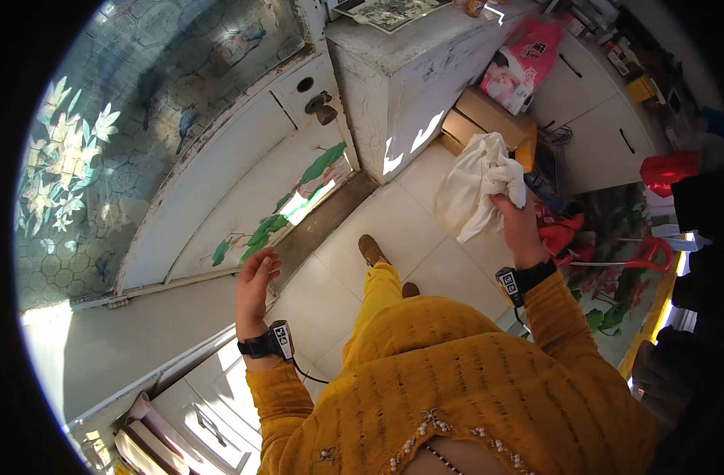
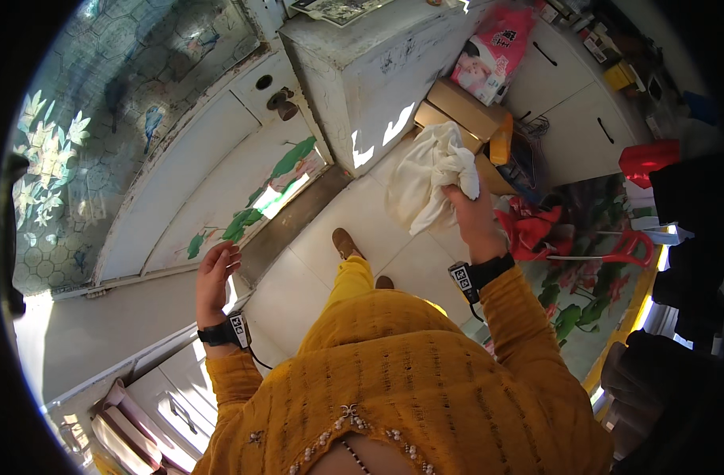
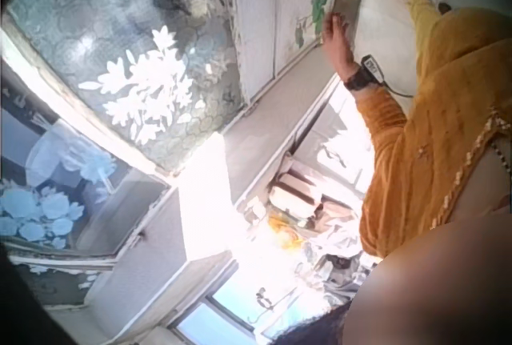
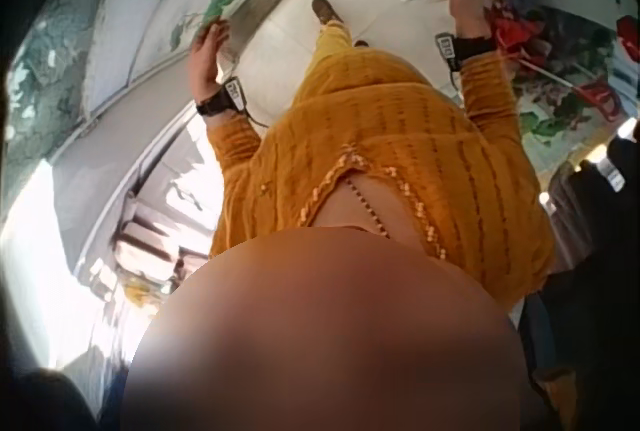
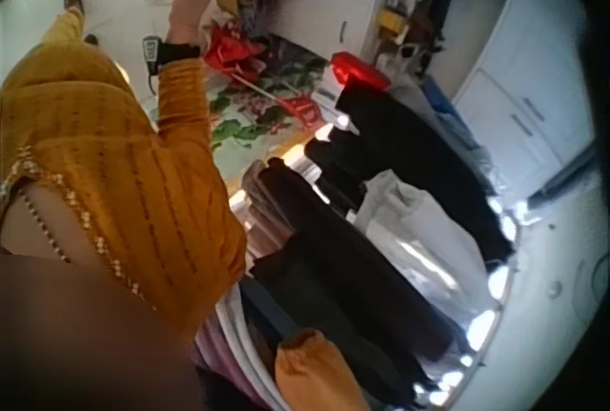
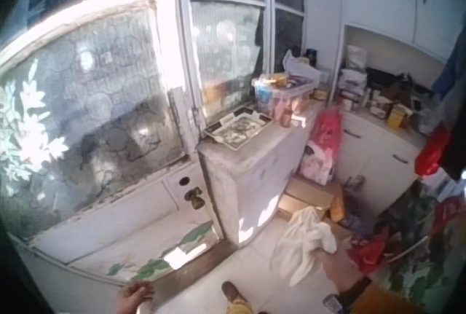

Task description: The person hangs a blue shirt on a hanger and places it on a clothes rack. They then pick up a white cloth, walk to the balcony, and place it on a pile of laundry. Finally, they place a pair of shoes on the balcony ledge.

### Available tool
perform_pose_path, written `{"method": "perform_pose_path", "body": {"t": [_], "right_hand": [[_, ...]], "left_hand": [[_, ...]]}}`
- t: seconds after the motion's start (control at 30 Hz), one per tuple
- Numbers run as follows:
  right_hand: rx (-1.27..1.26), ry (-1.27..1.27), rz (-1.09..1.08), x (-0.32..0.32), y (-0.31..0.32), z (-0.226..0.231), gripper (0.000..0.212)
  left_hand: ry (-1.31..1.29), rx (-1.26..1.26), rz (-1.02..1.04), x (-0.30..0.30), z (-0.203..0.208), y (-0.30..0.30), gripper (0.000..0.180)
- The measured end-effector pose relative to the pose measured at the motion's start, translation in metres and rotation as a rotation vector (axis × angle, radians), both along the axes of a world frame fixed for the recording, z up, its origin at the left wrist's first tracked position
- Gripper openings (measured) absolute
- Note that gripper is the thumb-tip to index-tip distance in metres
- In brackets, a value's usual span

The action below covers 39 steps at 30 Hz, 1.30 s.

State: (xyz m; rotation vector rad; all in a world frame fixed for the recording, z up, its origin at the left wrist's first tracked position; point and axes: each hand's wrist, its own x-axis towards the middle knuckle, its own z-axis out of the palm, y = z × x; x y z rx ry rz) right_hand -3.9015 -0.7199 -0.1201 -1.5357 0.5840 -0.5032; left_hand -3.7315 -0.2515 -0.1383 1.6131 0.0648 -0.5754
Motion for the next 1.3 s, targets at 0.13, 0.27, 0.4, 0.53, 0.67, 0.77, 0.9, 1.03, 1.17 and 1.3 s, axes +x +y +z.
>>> {"method": "perform_pose_path", "body": {"t": [0.13, 0.27, 0.4, 0.53, 0.67, 0.77, 0.9, 1.03, 1.17, 1.3], "right_hand": [[0.012, -0.031, -0.052, 0.034, -0.016, 0.015, 0.046], [-0.033, 0.019, -0.077, 0.058, -0.045, 0.040, 0.048], [-0.245, 0.030, -0.026, 0.059, -0.071, 0.042, 0.052], [-0.272, 0.062, 0.032, 0.051, -0.094, 0.025, 0.059], [-0.241, 0.189, 0.084, 0.051, -0.135, 0.020, 0.063], [-0.249, 0.142, 0.129, 0.059, -0.170, 0.021, 0.062], [-0.305, 0.083, 0.308, 0.072, -0.225, 0.019, 0.062], [-0.177, 0.056, 0.451, 0.073, -0.270, 0.009, 0.062], [-0.083, 0.170, 0.575, 0.074, -0.291, 0.003, 0.063], [-0.094, 0.150, 0.795, 0.100, -0.290, -0.002, 0.064]], "left_hand": [[0.047, 0.010, -0.062, 0.090, -0.028, -0.060, 0.035], [0.038, 0.090, -0.049, 0.167, -0.048, -0.147, 0.056], [0.014, 0.293, -0.158, 0.221, -0.052, -0.208, 0.068], [0.100, 0.285, -0.136, 0.234, -0.064, -0.237, 0.070], [0.153, 0.233, -0.015, 0.224, -0.074, -0.254, 0.059], [0.140, 0.286, 0.064, 0.217, -0.069, -0.260, 0.060], [0.152, 0.369, 0.093, 0.202, -0.059, -0.264, 0.058], [0.182, 0.372, 0.167, 0.161, -0.058, -0.271, 0.049], [0.216, 0.348, 0.201, 0.091, -0.045, -0.277, 0.043], [0.233, 0.485, 0.129, 0.014, -0.034, -0.267, 0.047]]}}
